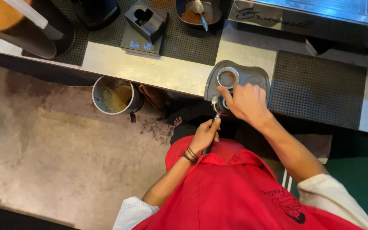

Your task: The person grinds coffee beans into a portafilter, levels the grounds with a spoon, and tamps the coffee using a tamper. They then wipe the portafilter rim with a cloth and insert it into the espresso machine. The process is repeated for a second dose.

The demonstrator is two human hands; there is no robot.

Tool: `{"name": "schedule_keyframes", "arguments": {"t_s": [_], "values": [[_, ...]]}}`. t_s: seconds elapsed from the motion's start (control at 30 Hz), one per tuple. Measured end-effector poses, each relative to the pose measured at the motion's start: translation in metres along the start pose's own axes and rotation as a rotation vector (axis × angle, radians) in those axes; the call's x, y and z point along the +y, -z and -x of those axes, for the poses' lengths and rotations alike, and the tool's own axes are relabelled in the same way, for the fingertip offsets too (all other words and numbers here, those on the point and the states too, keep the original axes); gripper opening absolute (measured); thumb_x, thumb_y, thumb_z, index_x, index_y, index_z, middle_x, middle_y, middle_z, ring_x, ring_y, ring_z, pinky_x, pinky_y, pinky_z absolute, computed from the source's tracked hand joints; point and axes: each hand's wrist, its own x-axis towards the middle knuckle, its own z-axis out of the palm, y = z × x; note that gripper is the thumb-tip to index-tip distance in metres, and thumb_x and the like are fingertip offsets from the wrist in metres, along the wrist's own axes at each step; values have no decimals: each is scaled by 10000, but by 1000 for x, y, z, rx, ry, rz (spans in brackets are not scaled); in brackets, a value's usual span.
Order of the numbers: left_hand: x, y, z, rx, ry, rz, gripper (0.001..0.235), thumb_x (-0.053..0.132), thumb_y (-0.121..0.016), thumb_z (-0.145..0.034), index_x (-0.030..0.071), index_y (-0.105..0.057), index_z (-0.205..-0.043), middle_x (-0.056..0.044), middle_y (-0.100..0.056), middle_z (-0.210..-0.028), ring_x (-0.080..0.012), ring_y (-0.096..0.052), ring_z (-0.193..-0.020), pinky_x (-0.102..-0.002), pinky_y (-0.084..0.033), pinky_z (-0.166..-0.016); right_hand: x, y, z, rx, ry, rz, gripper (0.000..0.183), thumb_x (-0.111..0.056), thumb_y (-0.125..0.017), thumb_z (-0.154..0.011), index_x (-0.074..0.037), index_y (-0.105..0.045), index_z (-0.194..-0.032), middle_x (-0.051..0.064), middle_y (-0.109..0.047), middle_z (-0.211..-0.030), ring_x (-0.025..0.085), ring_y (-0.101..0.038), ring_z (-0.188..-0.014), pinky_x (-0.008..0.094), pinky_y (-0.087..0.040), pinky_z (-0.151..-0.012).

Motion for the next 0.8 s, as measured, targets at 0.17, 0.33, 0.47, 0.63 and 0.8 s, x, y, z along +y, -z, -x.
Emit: {"name": "schedule_keyframes", "arguments": {"t_s": [0.17,0.33,0.47,0.63,0.8], "values": [[-5,0,1,3,2,3,418,458,-497,-1097,161,-692,-876,-14,-653,-537,-159,-646,-603,-280,-464,-632,-2,21,28,50,275,-75,740,-725,-545,-929,-115,-599,-1344,188,-607,-1330,472,-663,-1127,621,-585,-848],[-2,2,-2,-4,1,-5,442,492,-487,-1101,168,-689,-878,-10,-647,-531,-157,-648,-602,-282,-462,-627,5,29,32,-165,536,-147,734,-219,-760,-874,-194,-439,-1533,179,-395,-1582,507,-513,-1353,677,-572,-944],[-4,0,-3,-4,14,23,435,475,-491,-1104,160,-686,-877,-12,-645,-532,-157,-686,-621,-276,-484,-651,19,37,34,48,529,-319,602,-250,-760,-848,-106,-571,-1401,184,-570,-1413,519,-628,-1184,648,-574,-877],[0,-2,0,-8,20,54,439,468,-493,-1106,150,-685,-873,-17,-638,-531,-157,-699,-621,-277,-500,-659,51,25,18,144,291,-243,653,-293,-760,-838,-170,-589,-1456,137,-581,-1420,483,-649,-1178,632,-581,-882],[8,-9,2,8,59,101,428,441,-493,-1098,115,-666,-880,-33,-612,-528,-164,-691,-600,-270,-497,-654,78,-32,-18,143,73,-159,652,-310,-775,-850,-274,-572,-1469,46,-572,-1424,445,-658,-1177,618,-578,-908]]}}
